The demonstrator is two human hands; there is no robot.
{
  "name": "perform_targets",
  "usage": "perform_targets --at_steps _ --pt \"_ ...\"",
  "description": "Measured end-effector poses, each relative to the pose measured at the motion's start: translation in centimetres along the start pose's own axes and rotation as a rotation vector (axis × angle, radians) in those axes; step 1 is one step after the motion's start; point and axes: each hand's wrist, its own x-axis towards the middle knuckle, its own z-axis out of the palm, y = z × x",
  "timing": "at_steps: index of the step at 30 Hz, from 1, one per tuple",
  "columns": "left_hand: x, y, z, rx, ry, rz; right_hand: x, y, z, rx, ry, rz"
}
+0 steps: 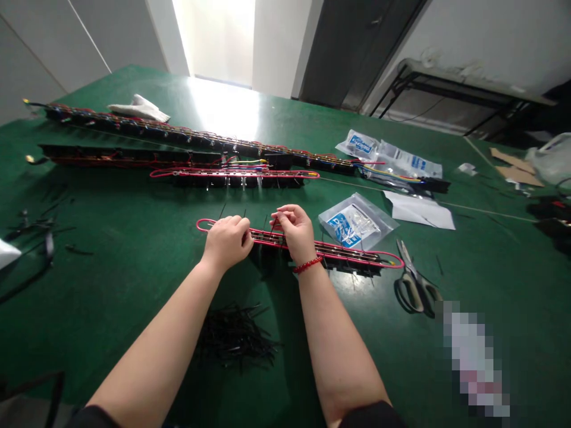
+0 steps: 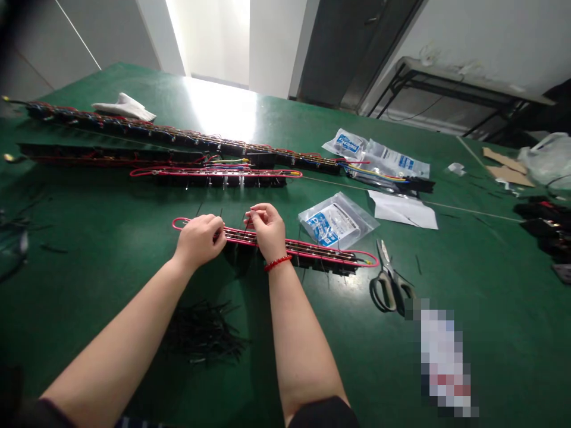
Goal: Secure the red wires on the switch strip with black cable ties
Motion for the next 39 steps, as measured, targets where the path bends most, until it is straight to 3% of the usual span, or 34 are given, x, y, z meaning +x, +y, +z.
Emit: perform_targets --at_steps 5,17,31,36,39 --pt "0.0 -0.6 0.9 0.014 0.035 0.107 0.0 0.1 0.2 -0.018 0.018 0.014" --pt "1.1 -1.4 0.7 -0.094 0.011 0.141 0.3 1.0 0.2 -0.103 0.009 -0.015" --pt "1.1 -1.5 1.0 -0.175 0.022 0.126 0.1 0.7 0.0 -0.259 -0.002 -0.089" --pt "1.2 -1.2 0.8 -0.203 0.114 0.098 0.0 0.6 0.1 -0.334 -0.013 -0.095" --pt "1.0 -1.1 0.7 -0.216 0.094 0.098 -0.1 0.5 0.1 -0.388 -0.017 -0.119"
